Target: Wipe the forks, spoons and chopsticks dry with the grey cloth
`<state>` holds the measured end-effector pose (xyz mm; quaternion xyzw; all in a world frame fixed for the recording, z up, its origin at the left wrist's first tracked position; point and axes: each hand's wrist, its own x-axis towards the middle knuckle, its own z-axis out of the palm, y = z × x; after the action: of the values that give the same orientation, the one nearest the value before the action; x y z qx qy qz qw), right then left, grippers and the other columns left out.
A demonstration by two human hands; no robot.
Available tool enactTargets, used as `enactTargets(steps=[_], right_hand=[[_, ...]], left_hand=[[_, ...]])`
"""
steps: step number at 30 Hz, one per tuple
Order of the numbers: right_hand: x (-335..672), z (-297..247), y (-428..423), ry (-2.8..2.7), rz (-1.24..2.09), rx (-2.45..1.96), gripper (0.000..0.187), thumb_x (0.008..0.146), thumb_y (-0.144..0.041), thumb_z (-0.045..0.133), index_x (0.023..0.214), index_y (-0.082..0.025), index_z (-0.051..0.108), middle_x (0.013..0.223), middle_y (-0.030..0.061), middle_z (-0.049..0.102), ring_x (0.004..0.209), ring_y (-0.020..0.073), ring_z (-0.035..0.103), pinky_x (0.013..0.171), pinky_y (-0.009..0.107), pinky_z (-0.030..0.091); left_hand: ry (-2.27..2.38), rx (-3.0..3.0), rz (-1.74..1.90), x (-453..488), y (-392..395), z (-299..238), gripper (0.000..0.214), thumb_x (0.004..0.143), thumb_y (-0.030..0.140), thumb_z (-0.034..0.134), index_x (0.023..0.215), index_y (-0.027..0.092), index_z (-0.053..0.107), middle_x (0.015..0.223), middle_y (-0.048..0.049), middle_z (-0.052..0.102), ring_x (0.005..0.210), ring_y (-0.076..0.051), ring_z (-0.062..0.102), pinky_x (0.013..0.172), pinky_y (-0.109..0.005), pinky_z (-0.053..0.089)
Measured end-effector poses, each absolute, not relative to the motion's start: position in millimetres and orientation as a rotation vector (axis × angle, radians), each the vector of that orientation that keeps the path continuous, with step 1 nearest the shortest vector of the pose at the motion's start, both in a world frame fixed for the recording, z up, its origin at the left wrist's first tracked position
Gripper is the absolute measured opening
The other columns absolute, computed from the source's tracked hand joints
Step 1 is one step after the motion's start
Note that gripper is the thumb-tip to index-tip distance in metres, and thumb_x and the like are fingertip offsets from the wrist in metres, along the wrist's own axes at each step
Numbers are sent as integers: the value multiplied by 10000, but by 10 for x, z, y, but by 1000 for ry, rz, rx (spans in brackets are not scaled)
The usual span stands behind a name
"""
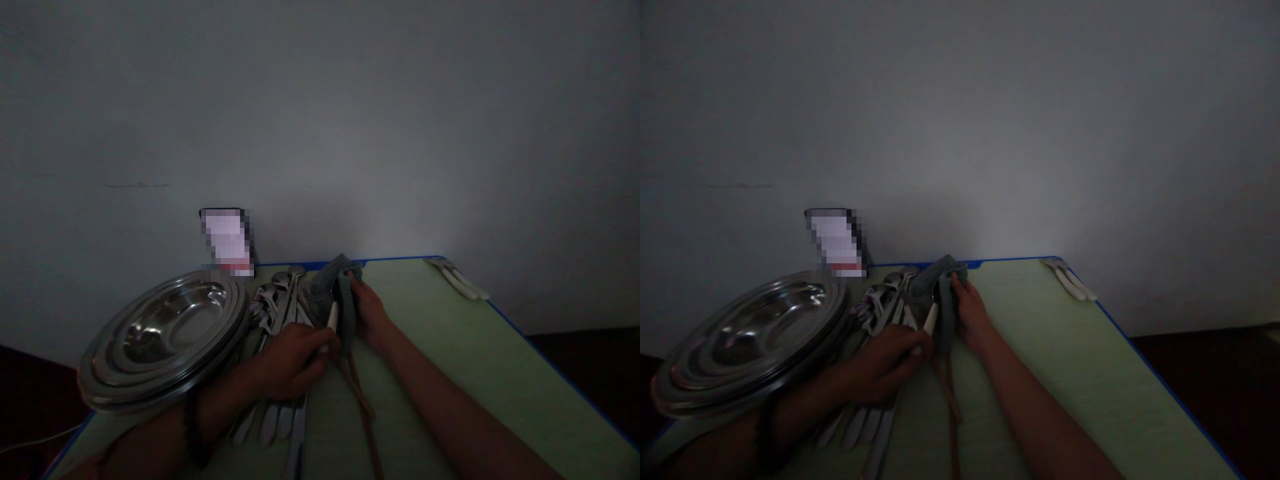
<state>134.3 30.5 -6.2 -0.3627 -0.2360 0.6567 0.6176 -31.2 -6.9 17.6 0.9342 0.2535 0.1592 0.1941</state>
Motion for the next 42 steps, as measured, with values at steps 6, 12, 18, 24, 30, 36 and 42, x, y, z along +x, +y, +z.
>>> enactTargets(steps=[6, 12, 18, 24, 30, 36, 42], right_hand=[[1334, -43, 290, -584, 1534, -811, 308, 658, -429, 663, 868, -208, 619, 726, -4, 682, 732, 164, 625, 695, 298, 476], [1337, -26, 241, -727, 1601, -787, 260, 624, -381, 703, 762, -172, 634, 650, 8, 673, 641, 170, 625, 667, 311, 481], [1371, -1, 238, -689, 1680, -770, 263, 629, -392, 698, 755, -169, 638, 633, 21, 668, 673, 181, 631, 667, 311, 490], [1357, 1, 229, -676, 1693, -732, 268, 623, -393, 704, 740, -163, 631, 640, 21, 664, 685, 181, 626, 683, 318, 487], [1351, -12, 242, -638, 1643, -780, 238, 640, -392, 686, 672, -164, 628, 545, -25, 613, 469, 99, 530, 520, 232, 450], [1457, 158, 162, -1029, 1654, -920, 193, 628, -332, 691, 689, -153, 649, 577, -12, 632, 506, 108, 552, 522, 227, 437], [1622, 436, 117, -1799, 1467, -1110, 238, 729, -386, 593, 762, -156, 646, 652, -4, 632, 535, 106, 519, 516, 232, 395]], left_hand=[[734, 2588, 462, -308, -77, 179, 170, 844, 185, 356, 913, 206, 509, 796, -18, 607, 724, -165, 563, 687, -271, 409], [768, 2592, 446, -263, -82, 204, 191, 887, 226, 334, 933, 218, 519, 804, -12, 616, 731, -166, 573, 681, -268, 410], [914, 2498, 529, -231, -86, 128, 223, 906, 283, 360, 1089, 241, 479, 868, -16, 640, 759, -178, 599, 682, -280, 429], [1075, 2213, 766, -202, -27, 11, 352, 793, 301, 550, 1065, 194, 352, 673, 37, 559, 577, -145, 553, 530, -241, 404], [991, 2073, 931, -221, -8, 68, 115, 860, 271, 441, 936, 196, 396, 703, 35, 498, 604, -115, 491, 557, -226, 389], [984, 1935, 1045, -277, -21, 89, 175, 911, 327, 325, 837, 197, 415, 665, 43, 415, 582, -112, 410, 562, -233, 359], [929, 1954, 1125, -305, -67, 77, 210, 903, 357, 308, 818, 195, 410, 707, 17, 454, 657, -141, 439, 608, -251, 374]])
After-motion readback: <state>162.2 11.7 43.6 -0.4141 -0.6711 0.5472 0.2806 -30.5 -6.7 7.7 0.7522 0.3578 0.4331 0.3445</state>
